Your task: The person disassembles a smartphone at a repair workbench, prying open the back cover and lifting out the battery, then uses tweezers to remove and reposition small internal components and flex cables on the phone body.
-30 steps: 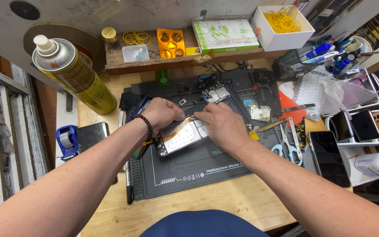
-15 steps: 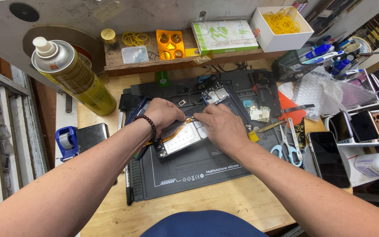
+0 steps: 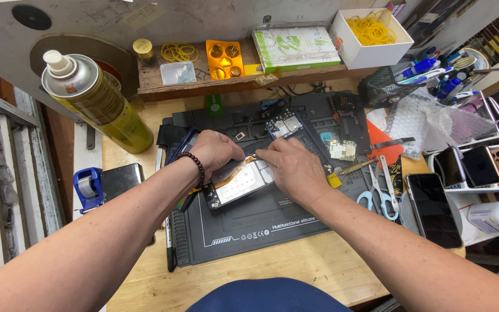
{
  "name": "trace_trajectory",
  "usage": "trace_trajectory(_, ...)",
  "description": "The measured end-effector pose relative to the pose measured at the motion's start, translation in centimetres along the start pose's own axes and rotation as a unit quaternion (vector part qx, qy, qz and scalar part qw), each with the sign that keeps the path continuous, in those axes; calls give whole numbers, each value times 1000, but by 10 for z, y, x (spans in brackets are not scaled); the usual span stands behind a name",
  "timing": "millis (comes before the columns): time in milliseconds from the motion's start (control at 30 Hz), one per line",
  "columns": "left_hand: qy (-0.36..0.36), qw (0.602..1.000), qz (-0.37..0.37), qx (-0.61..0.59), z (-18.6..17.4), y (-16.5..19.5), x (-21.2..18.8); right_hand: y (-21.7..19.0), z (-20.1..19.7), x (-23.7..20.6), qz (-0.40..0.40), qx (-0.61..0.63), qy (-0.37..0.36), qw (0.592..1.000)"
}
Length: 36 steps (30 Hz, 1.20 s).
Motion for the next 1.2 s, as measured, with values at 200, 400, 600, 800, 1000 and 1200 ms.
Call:
trace_trajectory(200,-19,1000,0,-9,1,-1,0,0,1,-2,4,-1,-3,1000)
trace_trajectory(400,-9,1000,12,6,0,1,-1,0,1,-1,-3,0,0,1000)
trace_trajectory(600,-6,1000,-3,2,2,1,2,0,-4,0,13,46,24,999)
trace_trajectory(800,10,1000,14,23,6,-3,9,-1,-5,-1,-28,9,14,999)
trace_trajectory(1000,14,999,21,31,6,-6,9,-2,0,-3,-24,-12,25,999)
trace_trajectory(1200,-33,999,7,14,0,-5,6,-2,0,-5,-37,-24,28,999)
Point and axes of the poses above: each hand's wrist, its own x-axis towards the middle knuckle, its own z-axis out of the palm, y = z × x, the point moved 4 cm from there along x, towards the middle knuckle, and after that the axes turned 10 degrees about y, right-handed, at the moved point
